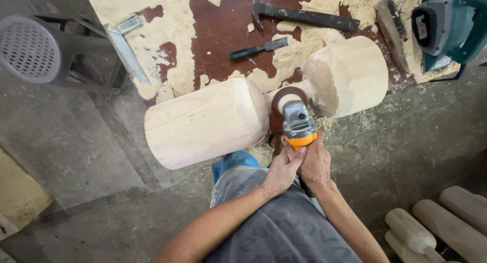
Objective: The person uses an angle grinder with a sanding disc to smooth the surface of a wooden mallet. They hold the mallet with one hand and move the grinder along its body and handle, then briefly inspect the finished surface.
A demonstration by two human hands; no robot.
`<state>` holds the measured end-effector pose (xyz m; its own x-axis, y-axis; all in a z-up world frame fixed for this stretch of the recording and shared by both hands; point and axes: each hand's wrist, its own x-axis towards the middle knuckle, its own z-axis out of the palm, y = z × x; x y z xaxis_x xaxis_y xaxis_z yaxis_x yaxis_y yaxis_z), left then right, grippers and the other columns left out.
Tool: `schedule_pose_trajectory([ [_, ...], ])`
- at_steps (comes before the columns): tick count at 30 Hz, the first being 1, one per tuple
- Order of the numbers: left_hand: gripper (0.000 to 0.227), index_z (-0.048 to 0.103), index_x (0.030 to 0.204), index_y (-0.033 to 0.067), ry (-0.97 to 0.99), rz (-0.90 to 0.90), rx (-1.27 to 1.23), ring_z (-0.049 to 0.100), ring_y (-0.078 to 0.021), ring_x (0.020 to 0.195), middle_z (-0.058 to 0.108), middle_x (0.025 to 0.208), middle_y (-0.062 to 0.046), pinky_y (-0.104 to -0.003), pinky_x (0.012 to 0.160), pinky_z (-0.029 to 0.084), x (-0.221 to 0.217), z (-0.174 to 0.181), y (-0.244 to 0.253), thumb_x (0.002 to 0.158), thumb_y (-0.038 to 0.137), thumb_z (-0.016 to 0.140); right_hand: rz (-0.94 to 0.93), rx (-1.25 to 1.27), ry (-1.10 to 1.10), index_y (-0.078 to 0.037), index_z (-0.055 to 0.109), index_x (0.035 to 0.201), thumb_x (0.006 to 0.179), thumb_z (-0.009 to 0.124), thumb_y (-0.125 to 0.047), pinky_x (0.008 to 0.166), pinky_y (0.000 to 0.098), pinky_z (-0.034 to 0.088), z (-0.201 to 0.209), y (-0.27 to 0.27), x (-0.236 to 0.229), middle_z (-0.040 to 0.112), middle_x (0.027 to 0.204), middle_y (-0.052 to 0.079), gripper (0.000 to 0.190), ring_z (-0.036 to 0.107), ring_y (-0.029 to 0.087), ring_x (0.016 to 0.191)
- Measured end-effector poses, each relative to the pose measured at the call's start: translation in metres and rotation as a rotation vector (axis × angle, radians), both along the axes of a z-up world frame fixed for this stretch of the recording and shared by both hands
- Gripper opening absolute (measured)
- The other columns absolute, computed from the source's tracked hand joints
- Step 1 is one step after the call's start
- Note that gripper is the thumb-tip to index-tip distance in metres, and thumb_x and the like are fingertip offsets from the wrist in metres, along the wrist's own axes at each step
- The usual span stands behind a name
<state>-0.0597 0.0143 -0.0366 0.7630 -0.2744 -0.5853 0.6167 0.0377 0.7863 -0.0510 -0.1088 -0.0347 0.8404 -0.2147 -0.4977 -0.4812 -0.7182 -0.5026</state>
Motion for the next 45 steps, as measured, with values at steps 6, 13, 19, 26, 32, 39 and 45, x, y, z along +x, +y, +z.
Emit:
schedule_pose_trajectory([
  [6,0.050,0.051,0.141,-0.0002,-0.051,0.053,-0.158,0.058,-0.0245,0.127,0.063,0.132,-0.015,-0.035,0.109,0.043,-0.014,-0.013,-0.001,0.106,0.036,0.053,-0.033,0.006,0.053,0.003,0.041,0.126,0.079,0.077,-0.046,0.077,0.0537,0.055,-0.008,-0.001,-0.008,0.071,0.099,0.029,0.077,0.072,0.048,0.090],
  [13,0.045,0.055,0.137,-0.0015,-0.042,0.046,-0.203,0.056,-0.0195,0.123,0.063,0.129,-0.011,-0.033,0.109,0.042,-0.024,-0.026,0.006,0.108,0.032,0.055,0.021,0.023,0.039,0.003,0.042,0.125,0.077,0.081,-0.047,0.079,0.0540,0.056,-0.025,-0.001,-0.018,0.070,0.102,0.029,0.080,0.071,0.049,0.092],
  [19,0.045,0.054,0.140,0.0012,-0.124,-0.034,-0.185,0.059,-0.0214,0.125,0.064,0.131,-0.013,-0.034,0.110,0.043,-0.019,-0.026,0.013,0.106,0.031,0.057,-0.070,0.000,0.019,0.004,0.042,0.125,0.073,0.084,-0.048,0.079,0.0532,0.056,-0.048,-0.004,-0.033,0.071,0.101,0.027,0.084,0.071,0.049,0.092],
  [26,0.049,0.055,0.139,0.0015,-0.106,-0.097,-0.086,0.063,-0.0240,0.126,0.069,0.130,-0.015,-0.037,0.109,0.045,-0.028,-0.054,0.016,0.103,0.033,0.061,-0.012,0.029,-0.160,0.003,0.045,0.131,0.075,0.084,-0.049,0.076,0.0522,0.056,-0.084,-0.006,-0.051,0.072,0.105,0.024,0.086,0.071,0.047,0.091],
  [32,0.054,0.050,0.142,0.0022,-0.110,-0.116,-0.066,0.061,-0.0249,0.128,0.067,0.132,-0.016,-0.037,0.108,0.044,-0.037,-0.067,0.015,0.100,0.035,0.062,-0.089,0.032,-0.174,0.002,0.046,0.132,0.074,0.085,-0.050,0.078,0.0516,0.057,-0.097,-0.006,-0.063,0.073,0.105,0.023,0.088,0.072,0.045,0.092],
  [39,0.053,0.057,0.138,0.0009,-0.162,-0.190,-0.025,0.066,-0.0297,0.126,0.071,0.129,-0.019,-0.040,0.107,0.048,-0.035,-0.068,0.016,0.102,0.040,0.063,-0.107,0.006,-0.176,0.005,0.044,0.131,0.071,0.087,-0.050,0.078,0.0515,0.057,-0.106,-0.010,-0.068,0.071,0.103,0.026,0.092,0.072,0.047,0.093],
  [45,0.056,0.052,0.141,0.0039,-0.191,-0.203,0.063,0.066,-0.0374,0.121,0.069,0.126,-0.021,-0.043,0.100,0.050,-0.026,-0.046,0.012,0.101,0.042,0.062,-0.217,0.043,-0.110,0.002,0.046,0.127,0.075,0.086,-0.047,0.082,0.0521,0.057,-0.069,-0.006,-0.055,0.073,0.104,0.026,0.083,0.072,0.047,0.097],
])
